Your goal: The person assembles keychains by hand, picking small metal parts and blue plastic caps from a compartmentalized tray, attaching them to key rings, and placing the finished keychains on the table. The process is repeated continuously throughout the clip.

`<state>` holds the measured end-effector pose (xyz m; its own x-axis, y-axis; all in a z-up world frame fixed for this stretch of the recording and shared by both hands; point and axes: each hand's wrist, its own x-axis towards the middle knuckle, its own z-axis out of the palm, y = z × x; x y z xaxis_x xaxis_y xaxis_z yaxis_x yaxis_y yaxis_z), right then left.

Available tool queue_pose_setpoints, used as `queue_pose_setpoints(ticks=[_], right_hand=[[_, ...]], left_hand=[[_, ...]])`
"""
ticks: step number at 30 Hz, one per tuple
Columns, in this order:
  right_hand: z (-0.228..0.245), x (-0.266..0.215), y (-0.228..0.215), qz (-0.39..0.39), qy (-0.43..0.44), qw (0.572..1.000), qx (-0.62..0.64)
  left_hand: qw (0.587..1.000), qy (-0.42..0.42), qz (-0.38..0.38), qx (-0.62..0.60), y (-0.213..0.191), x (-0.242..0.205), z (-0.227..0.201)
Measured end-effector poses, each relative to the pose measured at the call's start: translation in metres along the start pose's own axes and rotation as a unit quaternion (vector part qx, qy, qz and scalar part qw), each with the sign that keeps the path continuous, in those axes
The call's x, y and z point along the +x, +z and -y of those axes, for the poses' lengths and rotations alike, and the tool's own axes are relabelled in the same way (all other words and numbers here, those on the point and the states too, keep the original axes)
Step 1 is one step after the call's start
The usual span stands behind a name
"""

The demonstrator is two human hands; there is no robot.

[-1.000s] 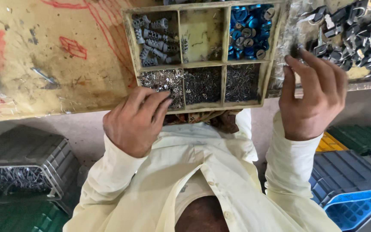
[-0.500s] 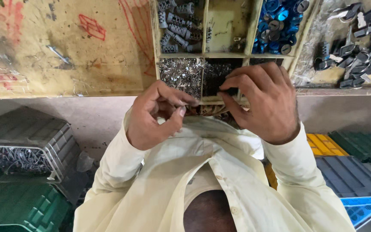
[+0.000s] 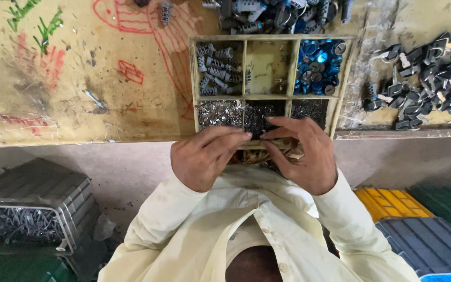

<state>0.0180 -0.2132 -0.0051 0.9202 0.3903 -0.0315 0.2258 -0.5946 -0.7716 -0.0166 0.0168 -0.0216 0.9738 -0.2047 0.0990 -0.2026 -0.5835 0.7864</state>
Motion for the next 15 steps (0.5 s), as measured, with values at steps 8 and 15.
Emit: queue_pose_setpoints(ticks=[8,15], right_hand=[[-0.018,-0.033,0.017,-0.020,0.163,0.955,0.247],[-0.029,-0.046,0.020,-0.061,0.197,0.838,0.506]], left_hand=[[0.690,-0.272,0.139,-0.656,-0.011,-0.002,0.001],[0.978,-0.103,0.017,-0.178,0.008,0.020,-0.027]])
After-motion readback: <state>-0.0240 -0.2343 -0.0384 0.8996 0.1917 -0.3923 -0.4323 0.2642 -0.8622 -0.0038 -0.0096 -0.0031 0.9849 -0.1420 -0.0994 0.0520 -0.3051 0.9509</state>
